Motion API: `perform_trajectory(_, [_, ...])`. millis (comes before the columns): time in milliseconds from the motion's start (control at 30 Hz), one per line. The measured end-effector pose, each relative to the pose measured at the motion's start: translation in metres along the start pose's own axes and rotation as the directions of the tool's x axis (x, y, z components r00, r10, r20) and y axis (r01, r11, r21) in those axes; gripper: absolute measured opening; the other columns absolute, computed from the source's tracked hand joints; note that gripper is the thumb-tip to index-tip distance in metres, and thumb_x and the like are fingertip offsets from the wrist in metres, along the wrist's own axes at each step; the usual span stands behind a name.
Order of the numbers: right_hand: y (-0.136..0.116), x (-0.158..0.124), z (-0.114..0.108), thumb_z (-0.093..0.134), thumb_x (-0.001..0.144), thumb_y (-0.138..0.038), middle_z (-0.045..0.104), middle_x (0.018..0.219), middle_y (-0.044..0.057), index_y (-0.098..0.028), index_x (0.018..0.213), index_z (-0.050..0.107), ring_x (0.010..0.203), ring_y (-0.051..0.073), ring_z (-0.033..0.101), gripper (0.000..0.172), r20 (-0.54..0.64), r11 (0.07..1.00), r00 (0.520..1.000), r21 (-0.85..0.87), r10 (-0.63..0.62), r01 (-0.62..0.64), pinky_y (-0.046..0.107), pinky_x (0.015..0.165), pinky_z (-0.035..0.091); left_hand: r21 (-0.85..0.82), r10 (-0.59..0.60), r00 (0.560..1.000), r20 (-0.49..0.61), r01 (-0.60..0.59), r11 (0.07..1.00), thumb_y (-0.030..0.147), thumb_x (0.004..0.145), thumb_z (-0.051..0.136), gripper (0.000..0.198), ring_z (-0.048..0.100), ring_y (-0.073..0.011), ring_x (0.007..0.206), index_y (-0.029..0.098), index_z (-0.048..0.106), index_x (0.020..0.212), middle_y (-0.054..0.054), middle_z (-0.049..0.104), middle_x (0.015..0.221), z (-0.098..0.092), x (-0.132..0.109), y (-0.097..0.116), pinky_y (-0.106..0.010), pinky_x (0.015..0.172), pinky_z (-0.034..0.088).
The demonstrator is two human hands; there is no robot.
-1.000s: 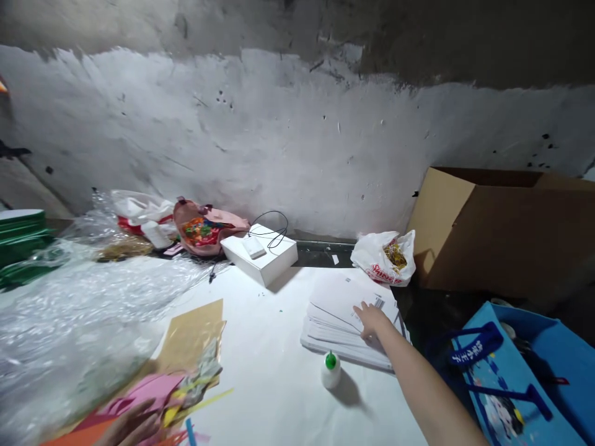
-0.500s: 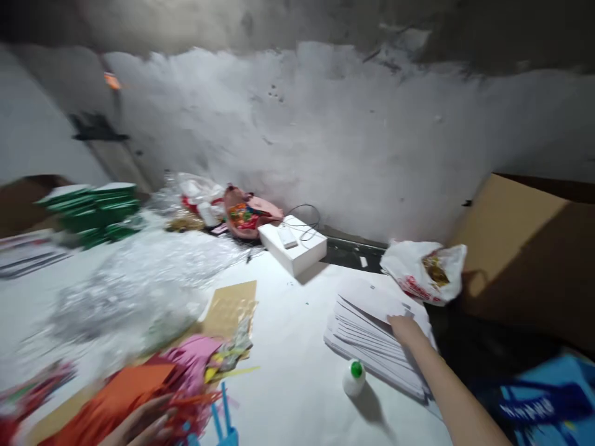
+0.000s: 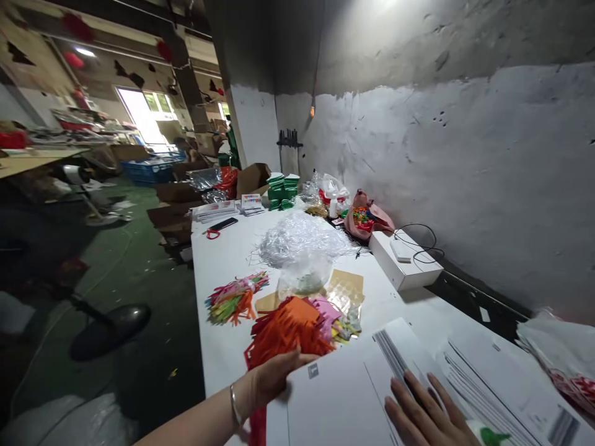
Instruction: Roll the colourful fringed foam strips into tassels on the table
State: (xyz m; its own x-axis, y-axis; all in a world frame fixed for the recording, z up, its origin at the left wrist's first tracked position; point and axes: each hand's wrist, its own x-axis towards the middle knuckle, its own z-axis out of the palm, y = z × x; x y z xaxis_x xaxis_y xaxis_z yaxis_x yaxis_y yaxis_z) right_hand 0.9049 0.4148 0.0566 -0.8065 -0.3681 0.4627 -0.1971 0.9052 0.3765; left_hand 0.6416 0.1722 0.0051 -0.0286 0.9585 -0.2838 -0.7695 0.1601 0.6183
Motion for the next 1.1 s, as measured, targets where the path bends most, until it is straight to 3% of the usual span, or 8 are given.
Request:
perform_trajectory(133, [-0.046, 0.081, 0.031, 0.035, 0.095, -0.015, 0.053, 0.143, -0.001, -0.036, 0.142, 0.045, 0.132, 0.025, 0.048, 0.052, -0.009, 0.937, 0.938, 0.051, 0.348, -0.347, 0.051, 0.116, 0.021, 0.072, 0.082, 0.993, -0.09, -0.076, 0.995, 0.024, 0.062, 0.084, 0.042, 0.07, -0.0193, 0.068, 0.012, 0.072, 0.1, -0.009, 0.074, 0.082, -0.046, -0.07, 0.025, -0.026, 0.066, 0.053])
perform_trajectory(300, [-0.152, 0.204, 0.089, 0.046, 0.095, -0.02, 0.047, 0.146, 0.01, -0.026, 0.145, 0.04, 0.132, 0.03, 0.047, 0.051, -0.184, 0.681, 0.657, 0.235, 0.732, -0.693, 0.052, 0.105, 0.043, 0.016, 0.332, 0.875, -0.352, -0.349, 0.937, 0.03, 0.072, 0.08, 0.049, 0.072, -0.0229, 0.08, 0.018, 0.064, 0.117, -0.009, 0.075, 0.095, -0.129, -0.177, 0.099, -0.034, 0.077, 0.056])
perform_trajectory(533, [-0.292, 0.409, 0.16, 0.048, 0.091, -0.009, 0.051, 0.141, 0.01, -0.027, 0.14, 0.044, 0.133, 0.027, 0.046, 0.053, -0.053, 0.687, 0.765, 0.482, 0.642, -0.544, 0.047, 0.101, 0.05, 0.088, 0.358, 0.764, -0.537, -0.371, 0.924, 0.041, 0.076, 0.076, 0.06, 0.069, -0.0286, 0.101, 0.021, 0.057, 0.129, -0.008, 0.074, 0.11, -0.228, -0.294, 0.197, -0.036, 0.084, 0.055])
perform_trajectory(633, [-0.295, 0.466, 0.173, 0.054, 0.089, -0.013, 0.045, 0.148, 0.007, -0.027, 0.141, 0.044, 0.141, 0.029, 0.035, 0.055, 0.081, 0.776, 0.894, 0.466, 0.442, -0.426, 0.054, 0.11, 0.039, 0.08, 0.337, 0.778, -0.53, -0.35, 0.933, 0.038, 0.075, 0.077, 0.062, 0.068, -0.0287, 0.101, 0.02, 0.057, 0.13, -0.008, 0.074, 0.111, -0.257, -0.313, 0.218, -0.035, 0.085, 0.054])
perform_trajectory(767, [-0.274, 0.522, 0.191, 0.061, 0.086, -0.018, 0.04, 0.152, 0.008, -0.024, 0.143, 0.042, 0.144, 0.028, 0.027, 0.06, 0.212, 0.804, 0.938, 0.486, 0.272, -0.343, 0.053, 0.116, 0.029, 0.135, 0.262, 0.87, -0.418, -0.225, 0.965, 0.038, 0.076, 0.074, 0.056, 0.07, -0.0286, 0.092, 0.017, 0.06, 0.126, -0.01, 0.075, 0.105, -0.288, -0.315, 0.251, -0.035, 0.08, 0.053])
perform_trajectory(867, [-0.248, 0.566, 0.209, 0.071, 0.082, -0.025, 0.039, 0.152, 0.01, -0.027, 0.145, 0.038, 0.144, 0.032, 0.026, 0.071, 0.234, 0.815, 0.935, 0.463, 0.268, -0.349, 0.06, 0.116, 0.018, 0.401, 0.174, 0.946, -0.273, -0.053, 0.915, 0.035, 0.077, 0.072, 0.038, 0.068, -0.0264, 0.083, 0.015, 0.07, 0.109, -0.007, 0.075, 0.092, -0.302, -0.305, 0.296, -0.032, 0.074, 0.051])
perform_trajectory(967, [-0.21, 0.606, 0.224, 0.08, 0.075, -0.039, 0.063, 0.126, 0.009, -0.028, 0.136, 0.05, 0.123, 0.031, 0.053, 0.069, 0.334, 0.739, 0.917, 0.557, 0.219, -0.38, 0.053, 0.107, 0.034, 0.668, 0.116, 0.987, -0.108, -0.014, 0.744, 0.042, 0.075, 0.071, 0.027, 0.065, -0.0269, 0.084, 0.016, 0.075, 0.083, -0.004, 0.074, 0.082, -0.317, -0.289, 0.356, -0.031, 0.076, 0.048])
perform_trajectory(1100, [-0.154, 0.628, 0.242, 0.068, 0.083, -0.053, 0.067, 0.074, -0.001, -0.021, 0.106, 0.064, 0.066, 0.016, 0.062, 0.039, 0.383, 0.432, 0.771, 0.662, 0.508, -0.613, 0.026, 0.064, 0.048, 0.452, 0.139, 0.989, -0.06, -0.097, 0.887, 0.083, 0.06, 0.059, 0.082, 0.066, -0.0364, 0.094, 0.013, 0.075, 0.099, -0.013, 0.074, 0.095, -0.35, -0.267, 0.423, -0.042, 0.082, 0.05])
